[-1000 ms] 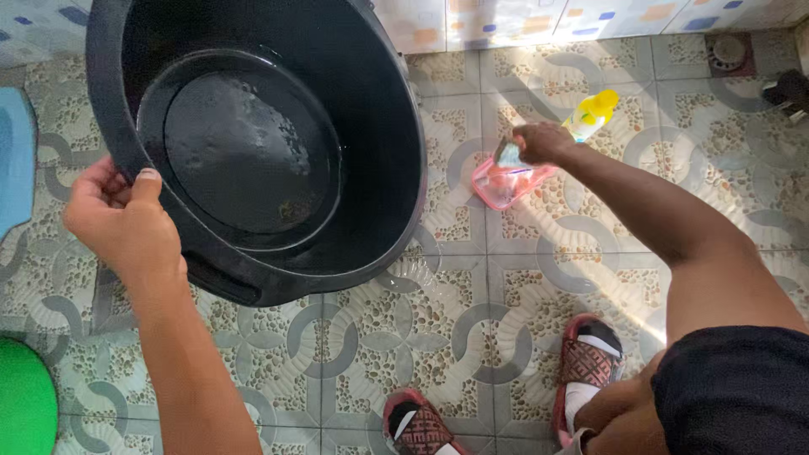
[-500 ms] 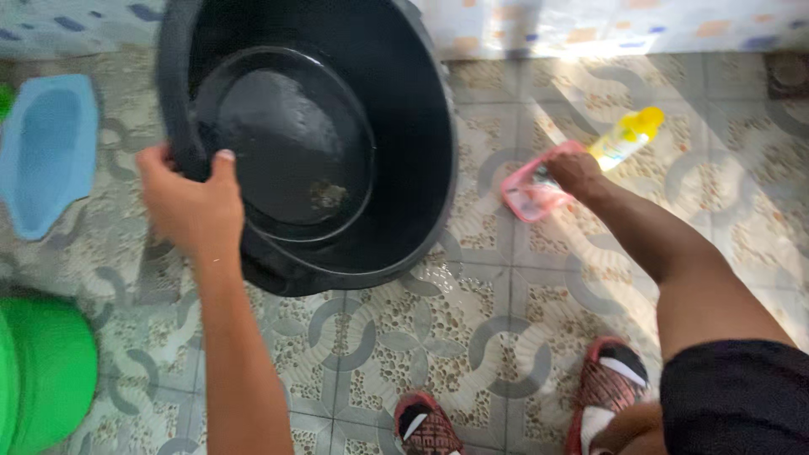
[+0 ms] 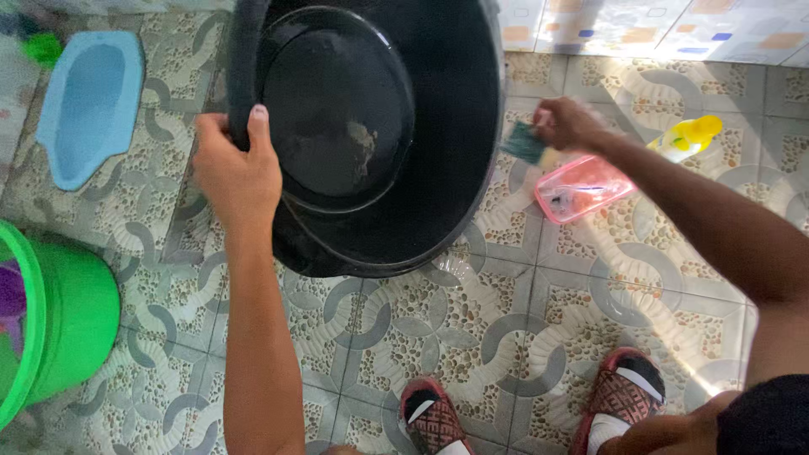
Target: The person washes a large black basin and a purple pitcher using a sponge, soap from a bottle, and water.
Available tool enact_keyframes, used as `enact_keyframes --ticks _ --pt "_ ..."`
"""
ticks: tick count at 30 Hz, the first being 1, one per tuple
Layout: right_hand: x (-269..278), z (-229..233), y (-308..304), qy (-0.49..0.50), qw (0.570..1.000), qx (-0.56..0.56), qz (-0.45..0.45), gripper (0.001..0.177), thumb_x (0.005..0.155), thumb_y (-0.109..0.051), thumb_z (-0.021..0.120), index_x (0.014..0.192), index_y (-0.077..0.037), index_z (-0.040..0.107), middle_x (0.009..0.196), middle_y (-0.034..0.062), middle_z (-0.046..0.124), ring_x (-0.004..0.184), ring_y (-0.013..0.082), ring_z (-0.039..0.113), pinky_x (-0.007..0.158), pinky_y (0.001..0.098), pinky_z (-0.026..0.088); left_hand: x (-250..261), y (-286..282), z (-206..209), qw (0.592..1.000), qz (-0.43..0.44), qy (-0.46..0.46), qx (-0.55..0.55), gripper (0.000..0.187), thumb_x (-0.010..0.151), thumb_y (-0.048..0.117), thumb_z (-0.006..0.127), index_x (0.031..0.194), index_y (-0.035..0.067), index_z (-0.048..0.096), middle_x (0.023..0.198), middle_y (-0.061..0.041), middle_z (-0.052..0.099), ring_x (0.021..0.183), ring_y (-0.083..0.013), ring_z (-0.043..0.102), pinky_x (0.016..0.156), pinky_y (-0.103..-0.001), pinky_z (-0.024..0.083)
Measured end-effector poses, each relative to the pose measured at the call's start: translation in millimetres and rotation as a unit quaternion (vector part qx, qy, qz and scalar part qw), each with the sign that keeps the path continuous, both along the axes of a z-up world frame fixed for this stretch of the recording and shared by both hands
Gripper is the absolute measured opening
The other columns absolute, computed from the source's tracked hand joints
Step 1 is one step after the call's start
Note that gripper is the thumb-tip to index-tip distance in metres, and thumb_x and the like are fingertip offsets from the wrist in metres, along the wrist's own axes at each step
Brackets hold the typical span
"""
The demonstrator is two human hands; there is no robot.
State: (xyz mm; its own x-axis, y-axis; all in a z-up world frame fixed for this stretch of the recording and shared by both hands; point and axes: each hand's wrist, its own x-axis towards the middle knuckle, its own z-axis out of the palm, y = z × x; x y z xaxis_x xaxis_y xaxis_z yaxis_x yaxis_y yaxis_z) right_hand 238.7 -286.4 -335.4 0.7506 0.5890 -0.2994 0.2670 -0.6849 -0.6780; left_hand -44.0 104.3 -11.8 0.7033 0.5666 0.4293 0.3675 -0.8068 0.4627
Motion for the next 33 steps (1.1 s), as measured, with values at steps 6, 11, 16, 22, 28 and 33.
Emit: enact_keyframes --ticks 6,11,16,22,28,33 --pt "-96.3 20.4 100.4 -0.130 0.980 -0.087 0.124 0.047 0.097 -0.022 0.064 0.140 -0.004 0.055 0.141 0.0200 0.059 0.126 0.0344 0.059 0.105 0.0463 0.049 2.1 -14.6 3.2 0.999 -0.012 0.036 0.034 0.043 0.108 0.042 0.063 0.107 -0.001 0.060 0.079 -0.021 0.070 0.074 -0.0419 0.070 0.064 -0.051 0.051" --pt "-171.6 32.5 145.0 -0.142 0.940 -0.170 0.261 0.067 0.098 -0.039 0.059 0.155 -0.014 0.036 0.165 0.0189 0.029 0.149 0.0420 0.028 0.116 0.0567 0.025 4.0 -24.4 8.4 0.998 -0.031 0.042 0.023 0.043 0.109 0.043 0.061 0.108 0.000 0.059 0.074 -0.018 0.066 0.069 -0.0390 0.069 0.062 -0.051 0.051" --pt "-187.8 -20.0 150.1 -0.188 0.932 0.054 0.304 0.047 0.096 -0.027 0.064 0.139 -0.010 0.059 0.152 0.0150 0.052 0.145 0.0334 0.044 0.122 0.0478 0.033 8.4 -28.5 14.9 0.997 -0.042 0.040 0.041 0.042 0.109 0.042 0.061 0.106 0.000 0.059 0.069 -0.015 0.064 0.065 -0.0374 0.067 0.061 -0.051 0.050" --pt "-117.8 -32.3 149.4 -0.367 0.913 -0.004 0.176 0.070 0.057 -0.005 0.072 0.127 -0.007 0.066 0.141 0.0212 0.058 0.133 0.0372 0.051 0.113 0.0530 0.040 14.0 -21.4 3.7 0.992 -0.082 0.029 0.091 0.040 0.114 0.040 0.060 0.111 0.001 0.054 0.077 -0.016 0.066 0.071 -0.0389 0.067 0.064 -0.052 0.048" --pt "-151.1 -32.3 225.3 -0.108 0.993 -0.051 0.004 0.029 0.100 -0.008 0.058 0.128 -0.009 0.064 0.133 0.0203 0.060 0.123 0.0393 0.055 0.103 0.0509 0.045 24.5 -15.3 -8.3 0.993 -0.058 0.032 0.102 0.043 0.114 0.040 0.056 0.120 -0.002 0.051 0.073 -0.018 0.066 0.067 -0.0404 0.067 0.060 -0.050 0.048" --pt "-229.9 -31.4 275.1 -0.037 0.985 0.140 0.093 0.033 0.097 -0.012 0.056 0.130 -0.006 0.060 0.129 0.0216 0.061 0.122 0.0403 0.055 0.104 0.0522 0.044 24.5 -17.1 -11.2 0.994 -0.043 0.075 0.068 0.044 0.113 0.043 0.053 0.116 -0.001 0.052 0.066 -0.016 0.063 0.061 -0.0373 0.067 0.055 -0.049 0.048"
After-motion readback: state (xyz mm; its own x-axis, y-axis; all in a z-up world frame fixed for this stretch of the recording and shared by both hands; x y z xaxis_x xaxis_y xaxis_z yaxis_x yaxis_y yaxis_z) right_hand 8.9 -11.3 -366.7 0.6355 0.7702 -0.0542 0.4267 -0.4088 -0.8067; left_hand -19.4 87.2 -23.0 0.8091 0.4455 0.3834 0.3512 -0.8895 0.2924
